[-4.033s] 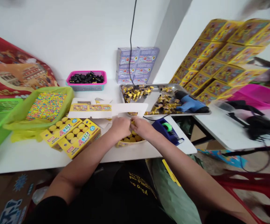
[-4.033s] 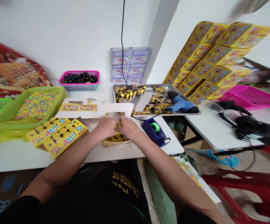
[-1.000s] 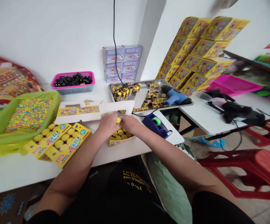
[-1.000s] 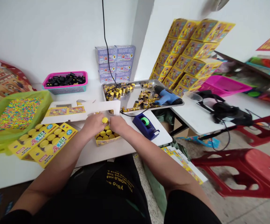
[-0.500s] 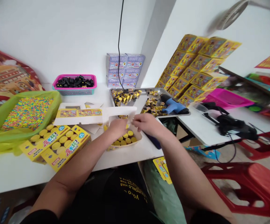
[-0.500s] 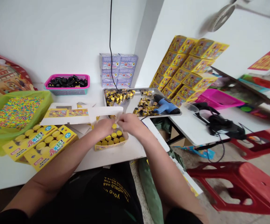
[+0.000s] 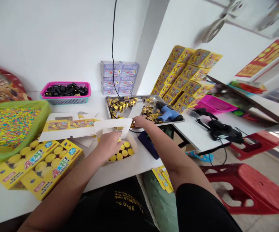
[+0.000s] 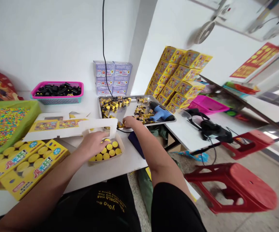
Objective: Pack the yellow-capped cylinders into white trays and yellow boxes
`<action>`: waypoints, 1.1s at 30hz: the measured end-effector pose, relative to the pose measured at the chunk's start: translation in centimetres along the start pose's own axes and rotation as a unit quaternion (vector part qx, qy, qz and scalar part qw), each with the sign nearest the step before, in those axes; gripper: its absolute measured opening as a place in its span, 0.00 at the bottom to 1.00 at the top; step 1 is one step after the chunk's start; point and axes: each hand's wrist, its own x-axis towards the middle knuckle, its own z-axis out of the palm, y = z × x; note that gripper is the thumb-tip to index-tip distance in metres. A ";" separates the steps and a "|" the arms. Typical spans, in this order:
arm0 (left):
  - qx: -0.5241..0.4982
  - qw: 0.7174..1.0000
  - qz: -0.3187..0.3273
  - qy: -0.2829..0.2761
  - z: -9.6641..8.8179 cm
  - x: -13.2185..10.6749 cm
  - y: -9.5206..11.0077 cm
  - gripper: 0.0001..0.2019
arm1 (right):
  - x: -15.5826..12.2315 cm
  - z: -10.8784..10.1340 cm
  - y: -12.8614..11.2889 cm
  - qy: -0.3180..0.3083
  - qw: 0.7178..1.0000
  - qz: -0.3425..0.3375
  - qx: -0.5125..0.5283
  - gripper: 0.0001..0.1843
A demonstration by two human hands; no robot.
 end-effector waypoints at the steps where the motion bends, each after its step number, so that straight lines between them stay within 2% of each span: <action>1: -0.018 0.999 0.008 0.033 0.0 -0.6 -0.3 0.09 | 0.3 0.3 0.2 -0.005 1.000 0.003 0.010 0.20; 4: -0.083 0.987 0.050 0.130 0.6 -2.7 -1.2 0.07 | 1.1 0.4 0.6 0.001 0.998 0.024 0.066 0.18; 7: -0.139 0.958 0.095 0.231 1.3 -4.5 -2.1 0.08 | 1.4 -0.1 1.0 0.023 0.988 0.052 0.141 0.17; 9: -0.167 0.940 0.097 0.281 1.6 -5.2 -2.6 0.10 | 1.1 -0.8 1.4 0.038 0.979 0.065 0.188 0.18; 11: -0.201 0.927 0.078 0.306 1.6 -5.6 -3.1 0.08 | 0.0 -1.5 2.0 0.070 0.958 0.068 0.269 0.20; 12: -0.220 0.922 0.063 0.313 1.5 -5.6 -3.2 0.07 | -1.0 -1.9 2.4 0.099 0.933 0.057 0.341 0.21; 13: -0.237 0.916 0.049 0.319 1.4 -5.6 -3.4 0.06 | -2.3 -2.4 2.6 0.134 0.892 0.036 0.429 0.22; 15: -0.262 0.905 0.032 0.335 1.1 -5.4 -3.4 0.05 | -5.9 -3.2 2.7 0.204 0.764 -0.044 0.611 0.23; 16: -0.266 0.901 0.035 0.341 1.0 -5.4 -3.3 0.05 | -8.0 -3.5 2.4 0.226 0.713 -0.084 0.659 0.23; 17: -0.265 0.900 0.047 0.343 0.9 -5.3 -3.1 0.06 | -10.3 -3.7 1.8 0.236 0.681 -0.111 0.684 0.22; 18: -0.260 0.902 0.068 0.338 0.8 -5.2 -2.8 0.07 | -12.4 -3.7 0.8 0.226 0.665 -0.130 0.700 0.22; 20: -0.244 0.910 0.121 0.313 0.9 -5.2 -2.0 0.10 | -16.0 -3.3 -1.7 0.152 0.655 -0.147 0.725 0.22; 22: -0.236 0.917 0.166 0.276 1.2 -5.2 -1.3 0.13 | -18.0 -2.2 -4.7 0.086 0.637 -0.136 0.754 0.22; 24: -0.237 0.926 0.170 0.240 1.9 -5.2 -0.9 0.11 | -18.3 -0.7 -7.2 0.056 0.610 -0.112 0.783 0.22; 26: -0.246 0.935 0.141 0.212 2.5 -5.2 -0.9 0.08 | -17.6 0.5 -8.8 0.045 0.593 -0.091 0.799 0.22; 30: -0.275 0.939 0.079 0.189 3.1 -4.8 -1.2 0.11 | -16.5 1.7 -9.9 0.025 0.574 -0.061 0.816 0.24; 33: -0.287 0.939 0.054 0.184 2.9 -4.3 -1.1 0.10 | -16.5 1.9 -10.3 0.055 0.547 -0.047 0.834 0.24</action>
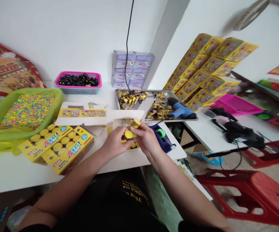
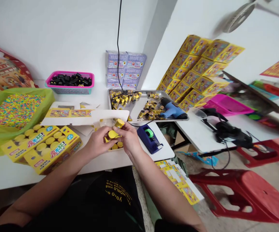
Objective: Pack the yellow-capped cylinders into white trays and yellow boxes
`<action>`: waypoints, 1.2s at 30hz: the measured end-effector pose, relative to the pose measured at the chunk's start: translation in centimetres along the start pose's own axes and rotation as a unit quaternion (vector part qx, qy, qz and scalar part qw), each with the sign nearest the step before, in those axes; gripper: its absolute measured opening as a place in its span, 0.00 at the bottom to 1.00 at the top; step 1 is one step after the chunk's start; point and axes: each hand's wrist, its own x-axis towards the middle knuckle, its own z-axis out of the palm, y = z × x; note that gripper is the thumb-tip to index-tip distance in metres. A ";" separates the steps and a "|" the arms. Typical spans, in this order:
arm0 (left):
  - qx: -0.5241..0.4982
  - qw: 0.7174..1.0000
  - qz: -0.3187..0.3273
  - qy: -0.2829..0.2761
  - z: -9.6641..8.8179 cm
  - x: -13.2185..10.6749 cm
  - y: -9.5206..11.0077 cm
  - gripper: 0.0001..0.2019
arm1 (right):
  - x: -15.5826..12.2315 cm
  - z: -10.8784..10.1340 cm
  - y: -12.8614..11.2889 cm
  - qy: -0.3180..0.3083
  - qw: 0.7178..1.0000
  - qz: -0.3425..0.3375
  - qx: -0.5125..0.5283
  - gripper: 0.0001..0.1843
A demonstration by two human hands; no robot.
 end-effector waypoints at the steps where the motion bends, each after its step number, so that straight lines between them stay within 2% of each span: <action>1: -0.005 1.000 -0.014 -0.005 0.0 0.1 0.0 0.09 | 0.0 0.0 0.1 0.008 1.000 -0.006 -0.004 0.23; 3: -0.011 0.998 -0.055 -0.019 -0.1 0.3 0.0 0.08 | 0.2 -0.2 0.3 0.018 0.998 -0.013 -0.050 0.22; 5: 0.022 0.996 -0.080 -0.026 -0.4 0.5 -0.2 0.07 | 0.7 -0.9 0.3 0.029 0.989 -0.032 -0.142 0.20; 7: 0.109 0.992 -0.059 -0.031 -0.9 0.7 -0.4 0.07 | 1.5 -1.8 0.1 0.045 0.961 -0.070 -0.263 0.17; 9: 0.215 0.975 -0.011 -0.051 -1.4 1.1 -0.6 0.06 | 2.1 -2.6 -0.3 0.054 0.913 -0.106 -0.391 0.16; 11: 0.295 0.951 0.018 -0.089 -2.0 1.8 -0.6 0.05 | 2.6 -3.0 -0.6 0.039 0.850 -0.125 -0.510 0.19; 13: 0.340 0.932 0.018 -0.127 -2.3 2.4 -0.5 0.08 | 2.9 -3.0 -0.8 0.001 0.787 -0.130 -0.602 0.21; 14: 0.354 0.924 0.013 -0.143 -2.4 2.7 -0.5 0.10 | 3.0 -3.0 -0.9 -0.015 0.765 -0.129 -0.631 0.20; 15: 0.364 0.918 0.005 -0.156 -2.5 2.9 -0.4 0.12 | 3.2 -3.0 -0.9 -0.026 0.754 -0.128 -0.643 0.18; 16: 0.372 0.913 -0.004 -0.166 -2.5 3.0 -0.4 0.13 | 3.3 -3.0 -0.8 -0.031 0.759 -0.128 -0.637 0.16; 17: 0.378 0.909 -0.012 -0.173 -2.5 3.1 -0.4 0.13 | 3.4 -3.0 -0.8 -0.032 0.779 -0.130 -0.613 0.14; 20: 0.392 0.900 -0.030 -0.188 -2.3 3.0 -0.5 0.14 | 3.7 -3.5 -0.4 -0.062 0.885 -0.107 -0.450 0.16; 22: 0.399 0.895 -0.032 -0.198 -2.3 3.0 -0.6 0.14 | 3.8 -3.8 -0.2 -0.091 0.932 -0.070 -0.345 0.21; 24: 0.405 0.892 -0.032 -0.199 -2.3 3.0 -0.7 0.15 | 3.7 -4.1 0.0 -0.107 0.945 -0.039 -0.306 0.24; 26: 0.409 0.891 -0.033 -0.194 -2.3 3.0 -0.6 0.15 | 3.7 -4.2 0.0 -0.099 0.933 -0.040 -0.344 0.22; 27: 0.412 0.890 -0.033 -0.194 -2.3 3.0 -0.5 0.15 | 3.6 -4.1 0.0 -0.086 0.914 -0.057 -0.391 0.20; 28: 0.415 0.888 -0.033 -0.195 -2.3 3.0 -0.4 0.14 | 3.6 -4.0 -0.1 -0.071 0.884 -0.083 -0.455 0.18; 29: 0.418 0.887 -0.033 -0.195 -2.2 3.0 -0.4 0.13 | 3.5 -3.7 -0.3 -0.056 0.840 -0.110 -0.528 0.16; 31: 0.424 0.885 -0.031 -0.191 -2.1 3.0 -0.3 0.12 | 3.5 -3.0 -0.7 -0.042 0.727 -0.140 -0.671 0.15; 33: 0.424 0.887 -0.030 -0.179 -1.9 2.9 -0.3 0.13 | 3.4 -2.1 -1.1 -0.059 0.622 -0.125 -0.770 0.15; 34: 0.424 0.889 -0.030 -0.171 -1.8 2.8 -0.4 0.13 | 3.4 -1.8 -1.3 -0.071 0.585 -0.113 -0.800 0.16; 36: 0.424 0.892 -0.027 -0.154 -1.8 2.7 -0.5 0.14 | 3.4 -1.3 -1.4 -0.094 0.536 -0.100 -0.833 0.17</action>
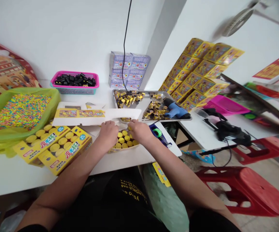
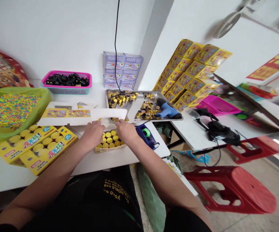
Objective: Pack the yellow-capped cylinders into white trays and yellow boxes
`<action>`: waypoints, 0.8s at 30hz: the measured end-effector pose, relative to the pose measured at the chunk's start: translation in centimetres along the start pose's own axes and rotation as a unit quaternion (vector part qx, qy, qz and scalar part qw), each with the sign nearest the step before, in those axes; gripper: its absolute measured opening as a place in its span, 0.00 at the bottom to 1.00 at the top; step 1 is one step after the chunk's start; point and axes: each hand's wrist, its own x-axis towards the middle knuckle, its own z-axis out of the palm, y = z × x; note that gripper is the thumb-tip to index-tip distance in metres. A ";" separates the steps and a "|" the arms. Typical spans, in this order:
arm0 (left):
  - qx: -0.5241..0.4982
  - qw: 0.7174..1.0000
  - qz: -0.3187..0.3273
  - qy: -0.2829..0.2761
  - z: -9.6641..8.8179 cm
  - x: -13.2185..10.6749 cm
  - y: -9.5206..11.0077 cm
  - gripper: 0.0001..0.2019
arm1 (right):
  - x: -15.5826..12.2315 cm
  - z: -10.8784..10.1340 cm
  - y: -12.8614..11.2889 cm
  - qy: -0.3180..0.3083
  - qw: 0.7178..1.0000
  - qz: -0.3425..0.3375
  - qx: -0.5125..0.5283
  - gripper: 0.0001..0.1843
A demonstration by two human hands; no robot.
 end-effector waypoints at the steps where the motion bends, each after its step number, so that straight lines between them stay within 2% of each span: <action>1: 0.000 1.000 0.000 0.008 0.0 0.0 -0.1 0.13 | 0.0 0.0 0.0 -0.006 1.000 -0.006 -0.015 0.17; 9: -0.043 0.997 -0.005 0.066 -0.3 -0.6 -1.0 0.09 | -0.2 0.6 0.8 -0.002 0.999 -0.020 -0.034 0.18; 14: -0.063 0.996 0.008 0.060 0.3 -0.8 -1.1 0.09 | 0.6 0.2 -0.3 -0.045 0.994 -0.035 -0.089 0.19; 19: -0.063 0.996 0.015 0.055 0.1 -1.3 -1.3 0.11 | 1.3 -0.4 -1.2 -0.085 0.985 -0.039 -0.142 0.20; 24: -0.051 0.998 0.008 0.048 -0.2 -1.6 -1.8 0.10 | 0.9 -1.0 -1.4 -0.077 0.982 -0.074 -0.156 0.19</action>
